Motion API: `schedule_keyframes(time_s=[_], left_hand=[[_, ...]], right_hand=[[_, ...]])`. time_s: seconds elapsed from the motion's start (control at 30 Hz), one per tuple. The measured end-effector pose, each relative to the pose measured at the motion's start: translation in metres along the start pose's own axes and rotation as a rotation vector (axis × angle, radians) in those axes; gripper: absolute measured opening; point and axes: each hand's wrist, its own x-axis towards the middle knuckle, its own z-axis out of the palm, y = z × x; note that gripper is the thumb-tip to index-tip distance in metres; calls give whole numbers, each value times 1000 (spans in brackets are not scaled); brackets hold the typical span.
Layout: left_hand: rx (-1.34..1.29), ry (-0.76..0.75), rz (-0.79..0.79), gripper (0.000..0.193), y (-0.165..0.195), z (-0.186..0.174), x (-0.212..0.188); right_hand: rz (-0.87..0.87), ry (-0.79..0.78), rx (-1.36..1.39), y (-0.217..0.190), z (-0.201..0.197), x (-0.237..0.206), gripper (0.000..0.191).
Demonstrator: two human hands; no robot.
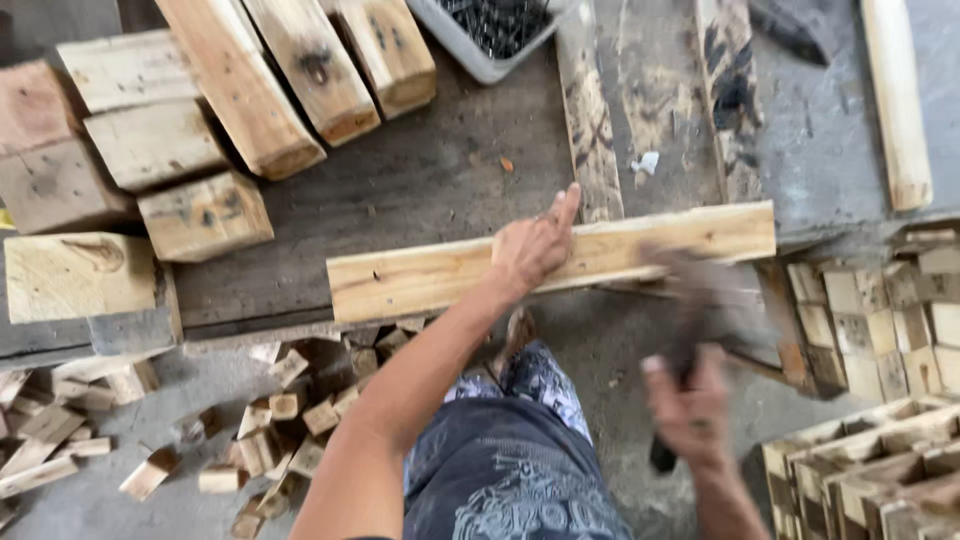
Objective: The person repeatedly hammers nails into wooden planks and blocks using a hammer. They pick up nails from a nearby container, position them on the wood, and drive them in. The person also flips and repositions the wood pieces during the process.
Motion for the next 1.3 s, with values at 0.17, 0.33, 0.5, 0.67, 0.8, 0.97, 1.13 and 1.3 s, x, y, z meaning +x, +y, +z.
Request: schedule_keyframes(time_s=[0.17,0.33,0.5,0.67,0.8,0.97,1.13,1.3], left_hand=[[55,105,55,67,-3,4,-2],[-42,-26,-20,71,-3,-6,-7],[-206,86,-86,69,9,-28,-2],[-220,300,127,22,53,-25,128],[19,232,154,25,100,-1,255],[80,65,-20,18,119,15,312],[53,224,89,18,109,-6,291],[-630,295,0,44,62,-63,114]], right_hand=[[-932,46,985,5,-67,25,9],[18,-118,-111,27,34,15,39],[161,-119,-46,63,14,22,28],[129,-90,134,101,0,27,29],[292,-78,142,172,10,5,38],[371,103,169,222,15,-7,41],[216,160,234,210,-10,2,43],[238,-43,358,172,-50,8,19]])
